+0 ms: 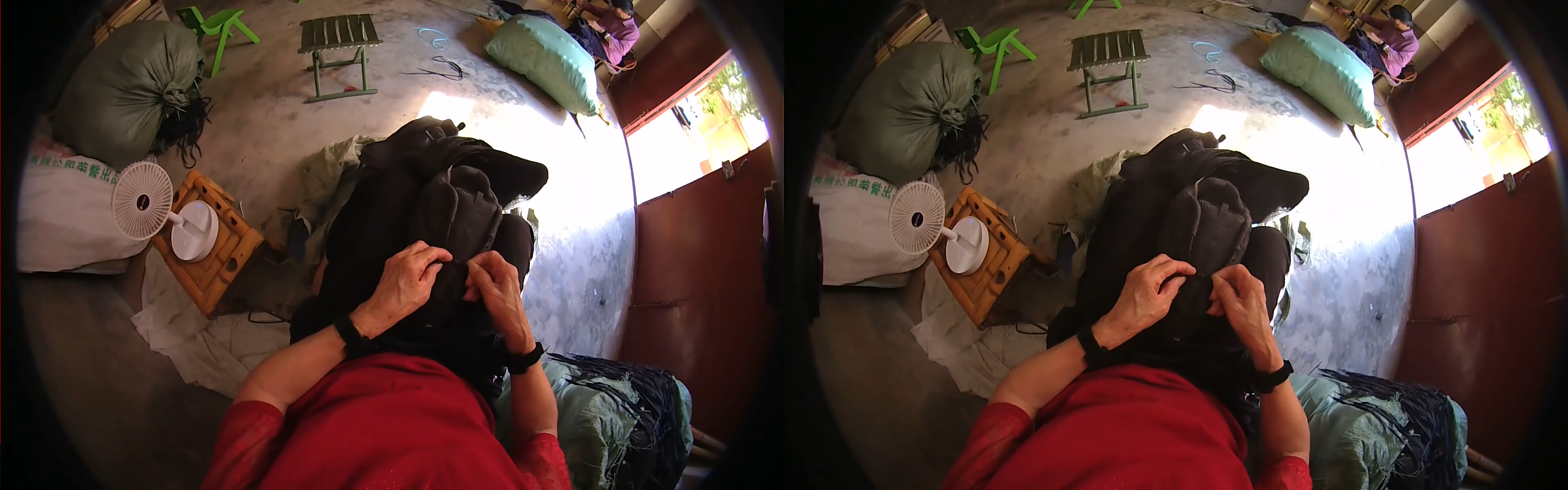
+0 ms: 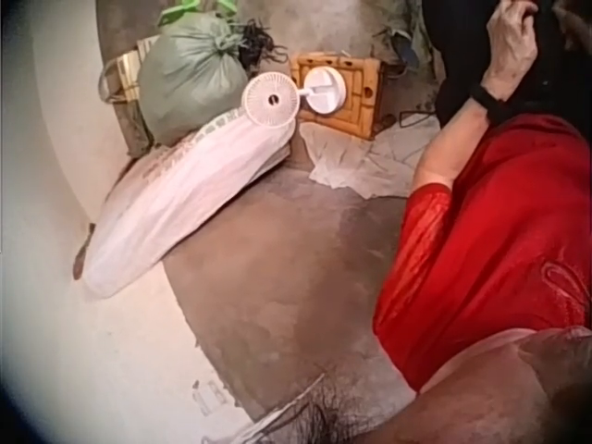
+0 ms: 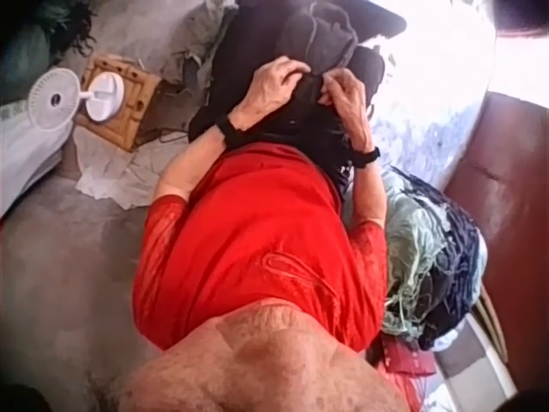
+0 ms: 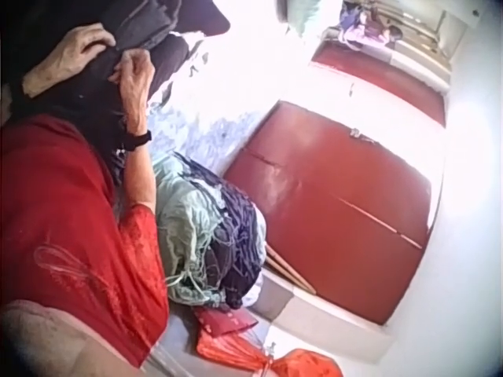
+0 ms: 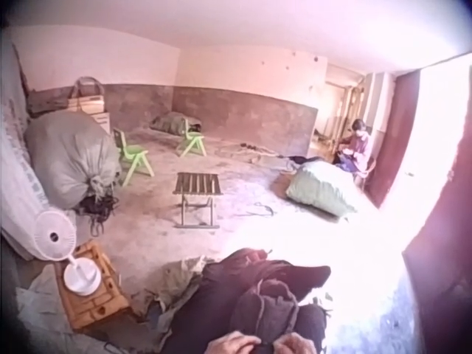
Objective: Lacing a pair of black athletic shoes.
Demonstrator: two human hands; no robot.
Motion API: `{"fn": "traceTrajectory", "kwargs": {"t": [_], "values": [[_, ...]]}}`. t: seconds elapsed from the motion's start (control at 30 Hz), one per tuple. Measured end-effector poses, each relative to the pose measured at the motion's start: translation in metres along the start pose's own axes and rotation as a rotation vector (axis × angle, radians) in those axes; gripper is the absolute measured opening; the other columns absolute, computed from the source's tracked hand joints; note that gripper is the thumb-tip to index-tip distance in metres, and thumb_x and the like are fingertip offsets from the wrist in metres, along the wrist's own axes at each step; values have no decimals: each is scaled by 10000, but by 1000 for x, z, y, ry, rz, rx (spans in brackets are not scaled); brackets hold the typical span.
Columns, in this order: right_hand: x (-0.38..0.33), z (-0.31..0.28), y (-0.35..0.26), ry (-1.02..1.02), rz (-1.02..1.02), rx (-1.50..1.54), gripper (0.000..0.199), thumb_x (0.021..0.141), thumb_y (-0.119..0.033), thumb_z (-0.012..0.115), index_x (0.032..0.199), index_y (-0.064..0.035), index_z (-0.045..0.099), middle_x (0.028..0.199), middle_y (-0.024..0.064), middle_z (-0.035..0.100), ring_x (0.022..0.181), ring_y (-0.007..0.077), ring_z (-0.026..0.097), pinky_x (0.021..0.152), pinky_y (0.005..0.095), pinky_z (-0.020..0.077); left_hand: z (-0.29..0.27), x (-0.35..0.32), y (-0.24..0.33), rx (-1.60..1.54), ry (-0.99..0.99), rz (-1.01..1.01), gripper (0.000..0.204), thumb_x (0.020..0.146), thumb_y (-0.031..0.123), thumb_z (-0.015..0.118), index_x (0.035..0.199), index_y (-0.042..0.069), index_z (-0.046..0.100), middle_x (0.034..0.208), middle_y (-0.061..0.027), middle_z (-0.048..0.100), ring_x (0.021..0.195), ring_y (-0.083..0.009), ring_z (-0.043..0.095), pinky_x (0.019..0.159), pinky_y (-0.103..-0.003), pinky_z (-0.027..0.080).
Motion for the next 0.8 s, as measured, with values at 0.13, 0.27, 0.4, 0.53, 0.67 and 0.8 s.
{"fn": "traceTrajectory", "kwargs": {"t": [0.13, 0.27, 0.4, 0.53, 0.67, 0.8], "values": [[-12, 15, 3, 201, -24, -42, 107, 931, -86, 586, 906, 18, 586, 690, 65, 626, 552, 117, 625, 493, 236, 482, -4, 0, 6, -9, -53, -81, 154, 856, 3, 600, 993, 45, 656, 850, -92, 604, 748, -266, 628, 674, -362, 523], [-10, 18, 13, 389, -201, -287, 76, 912, -66, 615, 914, 6, 590, 680, 56, 631, 542, 123, 632, 479, 256, 491, -3, 2, 8, -38, -39, -78, 162, 853, 5, 610, 1001, 47, 662, 859, -90, 605, 743, -261, 633, 659, -354, 527], [-9, 21, 9, 407, -304, -374, 61, 894, -50, 625, 908, -3, 590, 687, 76, 638, 536, 142, 640, 474, 278, 489, -1, 1, 4, 0, -5, -30, 159, 854, 5, 610, 997, 49, 665, 863, -88, 603, 743, -255, 635, 657, -349, 528], [-15, 25, 2, 458, -210, -178, 63, 881, -40, 630, 900, -3, 583, 699, 96, 646, 538, 161, 647, 483, 294, 491, -1, -1, 4, -11, -4, -53, 164, 849, -9, 621, 994, 46, 675, 867, -82, 606, 729, -231, 627, 646, -329, 515], [-15, 23, 11, 447, -234, -366, 74, 857, -28, 643, 896, -15, 581, 733, 124, 654, 614, 245, 668, 555, 341, 507, 0, 0, 2, -44, -1, -63, 172, 847, -26, 625, 993, 42, 686, 869, -77, 613, 712, -206, 617, 635, -308, 500], [-14, 25, 13, 472, -334, -533, 81, 839, -22, 646, 894, -28, 586, 750, 147, 648, 687, 327, 660, 622, 381, 505, 2, 0, 1, -40, 7, -57, 170, 846, -33, 620, 986, 37, 686, 860, -77, 615, 709, -206, 620, 634, -306, 499]]}}
Point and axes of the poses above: each hand's wrist, its own x-axis towards the middle knuckle, its own z-axis out of the palm, y = z × x, the point moved 1 cm from there along x, towards the middle knuckle
